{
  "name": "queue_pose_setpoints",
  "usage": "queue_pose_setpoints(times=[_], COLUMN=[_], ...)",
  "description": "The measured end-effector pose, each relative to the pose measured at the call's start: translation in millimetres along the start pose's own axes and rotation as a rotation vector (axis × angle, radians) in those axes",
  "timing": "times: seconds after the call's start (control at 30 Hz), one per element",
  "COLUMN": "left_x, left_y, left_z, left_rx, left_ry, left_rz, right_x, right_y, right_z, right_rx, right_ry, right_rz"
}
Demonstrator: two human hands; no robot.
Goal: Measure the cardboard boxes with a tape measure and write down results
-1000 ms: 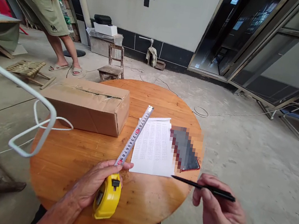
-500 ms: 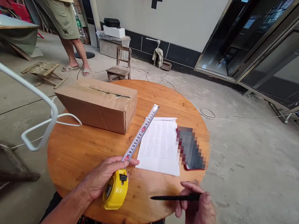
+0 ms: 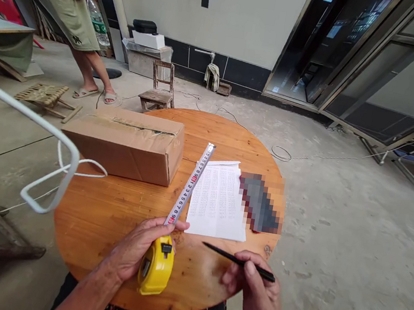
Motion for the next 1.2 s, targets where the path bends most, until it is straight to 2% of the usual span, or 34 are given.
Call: queue_pose_setpoints(times=[0.13,0.2,0.3,0.4,0.47,0.63,0.73,0.8,0.9,1.03,1.2], left_x=[-0.6,-1.3,-2.1,-2.0,-1.6,-2.1,-3.6,-4.0,-3.7,-3.4,-4.5], left_y=[0.1,0.5,1.2,1.6,2.0,4.5,5.5,4.9,2.6,1.8,4.7], left_z=[-1.6,-1.1,1.1,2.6,3.1,3.7,4.8,5.3,4.6,4.2,5.3], left_rx=[0.007,-0.002,-0.012,0.012,0.026,0.003,-0.008,-0.007,-0.015,-0.026,-0.030], left_ry=[-0.040,-0.038,-0.003,0.001,0.008,0.005,0.020,0.048,0.066,0.076,0.087], left_rz=[-0.015,-0.011,-0.005,0.008,0.013,0.018,0.023,0.018,-0.003,-0.024,-0.054], right_x=[-21.9,-41.0,-68.3,-80.8,-82.8,-91.3,-101.2,-108.1,-117.7,-130.1,-142.6], right_y=[-7.7,-16.1,-27.0,-25.4,-11.6,48.6,68.3,68.1,56.3,40.4,34.8], right_z=[8.7,7.0,1.0,2.0,6.5,11.8,6.4,2.3,-0.3,1.6,-0.7], right_rx=[0.615,0.913,1.247,1.355,1.354,1.370,1.427,1.457,1.494,1.561,1.621], right_ry=[0.426,0.574,0.604,0.601,0.589,0.470,0.344,0.286,0.250,0.272,0.292], right_rz=[0.141,0.253,0.432,0.504,0.422,0.047,-0.020,-0.005,0.025,0.020,0.005])
Point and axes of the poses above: each hand's wrist, its own x-axis away from the middle knuckle, its own y-axis out of the back of the hand, z = x × y, the point moved 2 cm from there along -x, towards the middle knuckle, and after that the axes turned 8 degrees about y, right-handed, at the moved point
